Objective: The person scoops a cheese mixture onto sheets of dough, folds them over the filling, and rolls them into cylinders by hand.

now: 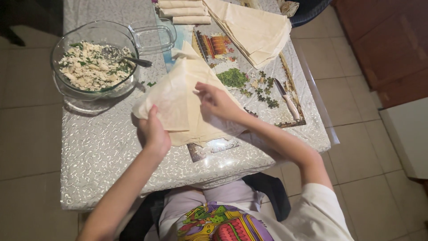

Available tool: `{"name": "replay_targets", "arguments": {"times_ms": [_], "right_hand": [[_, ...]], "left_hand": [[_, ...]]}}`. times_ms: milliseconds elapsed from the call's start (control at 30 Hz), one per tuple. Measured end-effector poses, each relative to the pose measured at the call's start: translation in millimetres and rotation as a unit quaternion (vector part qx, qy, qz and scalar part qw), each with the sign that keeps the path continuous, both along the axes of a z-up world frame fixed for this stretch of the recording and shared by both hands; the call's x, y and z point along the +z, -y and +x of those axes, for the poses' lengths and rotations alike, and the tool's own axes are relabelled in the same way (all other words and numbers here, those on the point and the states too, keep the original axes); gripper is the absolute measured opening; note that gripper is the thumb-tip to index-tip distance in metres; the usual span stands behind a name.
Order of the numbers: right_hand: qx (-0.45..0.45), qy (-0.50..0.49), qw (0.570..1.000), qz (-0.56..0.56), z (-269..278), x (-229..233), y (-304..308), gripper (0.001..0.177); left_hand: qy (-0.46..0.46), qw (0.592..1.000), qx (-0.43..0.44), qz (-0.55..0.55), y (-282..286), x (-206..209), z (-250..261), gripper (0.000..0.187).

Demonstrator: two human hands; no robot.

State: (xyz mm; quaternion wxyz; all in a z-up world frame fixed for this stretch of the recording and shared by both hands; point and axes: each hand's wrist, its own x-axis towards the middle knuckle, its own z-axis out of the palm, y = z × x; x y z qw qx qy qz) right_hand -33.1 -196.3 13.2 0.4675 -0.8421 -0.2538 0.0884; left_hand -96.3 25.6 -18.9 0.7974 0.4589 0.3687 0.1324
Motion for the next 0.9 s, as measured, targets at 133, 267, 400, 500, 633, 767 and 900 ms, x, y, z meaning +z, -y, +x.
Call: {"name": "replay_targets", "arguments": {"times_ms": [133,267,400,500,633,767,900], "right_hand": [[-0.045,0.015,0.998,-0.039,50,-18,-14,0.039],[-0.056,-0.191,0.963,0.184,113,-54,-33,0.044],[-0.13,-0.263,0.898,0.328,147,-77,-63,0.058],[-0.18,-0.225,0.914,0.286,159,-79,-77,0.06],[-0.2,-0.263,0.885,0.328,153,-43,-83,0.059],[-0.179,-0.196,0.909,0.321,175,-43,-65,0.047],[-0.158,-0.171,0.919,0.318,187,-34,-51,0.034]], "left_hand": [[0.0,0.999,-0.011,-0.036,-6,0,0,0.045],[0.071,0.994,-0.016,-0.088,-4,6,-7,0.045],[0.032,0.998,-0.038,-0.026,9,49,-22,0.046],[0.001,0.997,-0.047,0.054,21,66,-35,0.051],[-0.084,0.959,-0.121,0.243,30,90,-48,0.05],[-0.122,0.916,-0.179,0.338,35,81,-45,0.047],[0.18,0.975,-0.126,0.045,47,10,-23,0.042]]}}
